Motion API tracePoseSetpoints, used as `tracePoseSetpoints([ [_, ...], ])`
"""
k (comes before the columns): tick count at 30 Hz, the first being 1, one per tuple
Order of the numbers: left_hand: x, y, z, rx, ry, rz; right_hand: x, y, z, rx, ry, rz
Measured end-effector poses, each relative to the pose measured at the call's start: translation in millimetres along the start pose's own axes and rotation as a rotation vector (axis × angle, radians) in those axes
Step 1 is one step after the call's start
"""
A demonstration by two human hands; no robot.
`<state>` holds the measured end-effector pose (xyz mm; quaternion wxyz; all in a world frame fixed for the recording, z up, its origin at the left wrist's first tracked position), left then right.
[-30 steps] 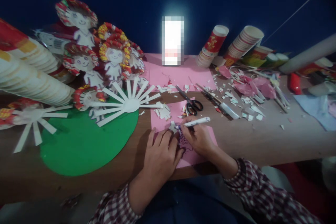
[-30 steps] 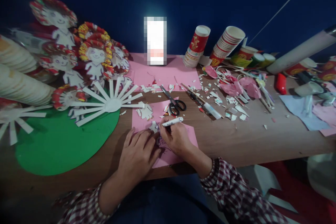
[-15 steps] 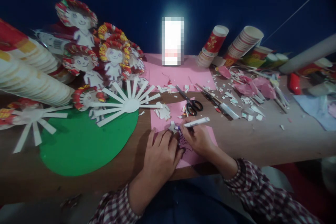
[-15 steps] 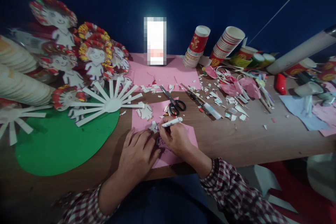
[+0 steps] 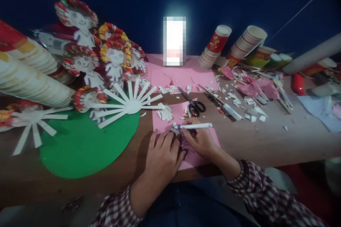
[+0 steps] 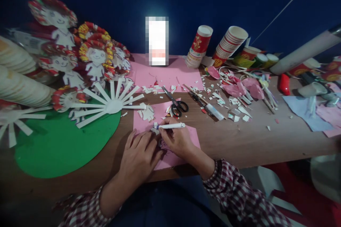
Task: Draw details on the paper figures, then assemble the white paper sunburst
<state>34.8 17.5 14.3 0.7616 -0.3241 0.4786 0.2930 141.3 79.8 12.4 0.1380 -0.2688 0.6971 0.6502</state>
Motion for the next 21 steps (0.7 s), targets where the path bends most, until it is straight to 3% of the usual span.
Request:
tracePoseSetpoints([
  [21,-0.7,0.6,1.7,0.008,0.005,0.016,2.6,-5.9,1.3,0.008,0.018,-0.009],
])
Point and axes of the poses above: each hand's wrist, its own z-axis towards the middle knuckle, its own x-axis out of the palm, y = z × x, the point moved 8 cm from there along z, towards the middle knuckle, and after that the axes turned 14 degrees about x, right-handed, at the moved point
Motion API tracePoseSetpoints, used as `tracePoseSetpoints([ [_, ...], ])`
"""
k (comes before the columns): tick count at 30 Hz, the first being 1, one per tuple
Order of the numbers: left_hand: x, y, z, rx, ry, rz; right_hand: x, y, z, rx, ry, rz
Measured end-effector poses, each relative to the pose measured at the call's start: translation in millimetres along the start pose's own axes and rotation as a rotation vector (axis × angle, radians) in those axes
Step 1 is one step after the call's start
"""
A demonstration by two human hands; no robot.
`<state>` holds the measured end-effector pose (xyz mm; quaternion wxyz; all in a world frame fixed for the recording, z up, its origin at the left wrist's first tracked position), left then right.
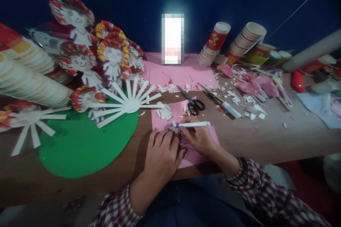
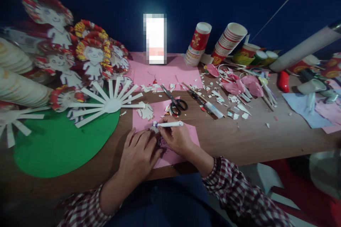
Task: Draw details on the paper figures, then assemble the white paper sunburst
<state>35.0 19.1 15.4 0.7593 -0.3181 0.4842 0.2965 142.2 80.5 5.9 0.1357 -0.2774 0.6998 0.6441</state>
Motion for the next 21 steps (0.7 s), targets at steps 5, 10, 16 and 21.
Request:
tracePoseSetpoints([
  [5,0.7,-0.2,-0.7,0.004,-0.004,0.005,-0.1,1.3,0.3,-0.008,0.002,-0.011],
  [10,1.3,-0.3,-0.8,0.000,-0.003,0.001,0.2,1.3,0.3,-0.009,0.009,-0.028],
  [16,0.6,0.1,-0.5,0.001,-0.008,0.007,0.2,0.9,-0.2,-0.004,0.009,-0.051],
  [21,0.4,0.1,-0.8,-0.002,-0.012,-0.002,0.5,0.9,-0.7,-0.004,0.014,-0.067],
])
Point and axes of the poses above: each hand's wrist, its own z-axis towards the middle knuckle, its own x-axis out of the palm, y = z × x, the point moved 8 cm from there along z, towards the middle knuckle, and after that the axes turned 14 degrees about x, right-handed, at the moved point
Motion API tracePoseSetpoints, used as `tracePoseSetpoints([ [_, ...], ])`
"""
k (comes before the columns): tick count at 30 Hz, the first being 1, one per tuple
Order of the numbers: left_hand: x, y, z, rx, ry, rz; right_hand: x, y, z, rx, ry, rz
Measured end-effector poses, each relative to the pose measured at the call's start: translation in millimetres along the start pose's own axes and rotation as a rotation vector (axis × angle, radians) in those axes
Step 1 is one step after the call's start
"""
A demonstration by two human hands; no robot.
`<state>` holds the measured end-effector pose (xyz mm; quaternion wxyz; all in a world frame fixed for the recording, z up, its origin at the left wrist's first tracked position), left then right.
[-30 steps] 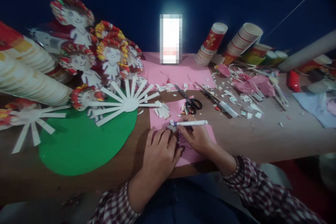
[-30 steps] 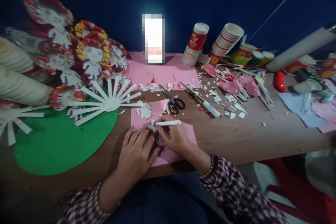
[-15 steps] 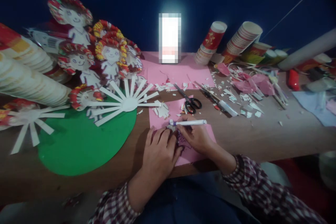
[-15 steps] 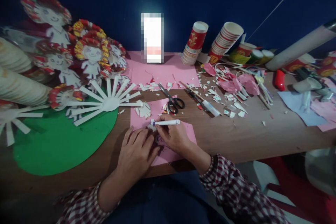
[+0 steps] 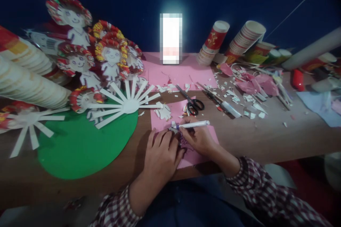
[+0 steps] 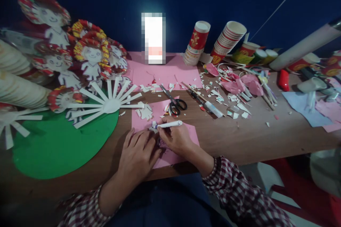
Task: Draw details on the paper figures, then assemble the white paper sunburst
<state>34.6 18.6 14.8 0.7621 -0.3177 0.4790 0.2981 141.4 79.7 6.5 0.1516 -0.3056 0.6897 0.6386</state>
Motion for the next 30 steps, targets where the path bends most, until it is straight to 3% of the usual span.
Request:
tracePoseSetpoints([
  [9,-0.8,-0.9,0.3,0.004,0.002,0.003,-4.8,2.1,-0.5,0.001,-0.025,0.082],
  [20,1.4,0.2,-1.0,-0.005,0.011,0.002,-1.0,3.8,0.6,-0.045,-0.001,0.030],
  [30,-1.7,-0.6,1.3,0.006,0.008,0.013,0.3,0.3,0.5,-0.001,0.031,0.046],
])
Point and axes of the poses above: each hand's wrist, its own z-axis towards the middle knuckle, its own x-axis out of the palm, y = z × x, the point moved 8 cm from there along z, towards the middle knuckle, and after that the axes turned 14 degrees about x, right-handed, at the moved point
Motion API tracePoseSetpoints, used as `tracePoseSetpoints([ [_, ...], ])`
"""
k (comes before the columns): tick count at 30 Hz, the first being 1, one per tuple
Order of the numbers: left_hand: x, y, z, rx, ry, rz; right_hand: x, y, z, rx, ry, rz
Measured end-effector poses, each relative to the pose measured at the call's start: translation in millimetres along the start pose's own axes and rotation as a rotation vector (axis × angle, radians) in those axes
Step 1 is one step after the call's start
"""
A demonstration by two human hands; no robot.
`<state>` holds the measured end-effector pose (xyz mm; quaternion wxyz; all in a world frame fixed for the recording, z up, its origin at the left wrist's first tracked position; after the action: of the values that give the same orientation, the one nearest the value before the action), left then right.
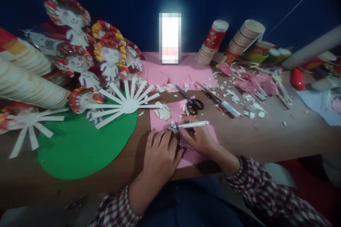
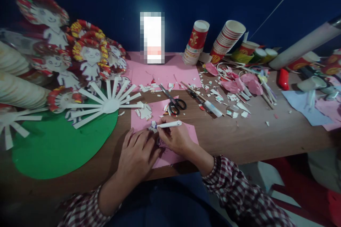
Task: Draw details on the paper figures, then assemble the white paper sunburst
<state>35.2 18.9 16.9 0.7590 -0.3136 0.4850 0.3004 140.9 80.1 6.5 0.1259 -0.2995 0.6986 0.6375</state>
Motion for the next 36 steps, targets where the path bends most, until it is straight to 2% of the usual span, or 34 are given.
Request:
tracePoseSetpoints([
  [19,1.0,0,-1,0.001,-0.001,0.002,-5,4,-2,0.015,-0.011,0.038],
  [22,1.5,0,-1,0.000,-0.006,-0.007,-7,1,-2,0.048,-0.014,0.115],
  [28,2.3,1,-1,-0.011,0.002,-0.025,-16,-22,-2,0.133,-0.131,0.402],
  [32,2.4,1,-2,-0.009,0.000,-0.026,-20,-14,-4,0.073,-0.195,0.271],
  [36,1.9,1,-2,-0.016,-0.008,-0.021,-18,5,-6,-0.021,-0.166,0.132],
])
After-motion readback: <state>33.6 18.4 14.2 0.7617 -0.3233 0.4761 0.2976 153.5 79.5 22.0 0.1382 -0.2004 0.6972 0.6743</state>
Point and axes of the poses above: each hand's wrist, its own z-axis towards the middle knuckle, its own x-axis out of the palm, y = z × x, the point moved 8 cm from there along z, towards the middle knuckle, and after that the axes turned 14 degrees about x, right-handed, at the moved point
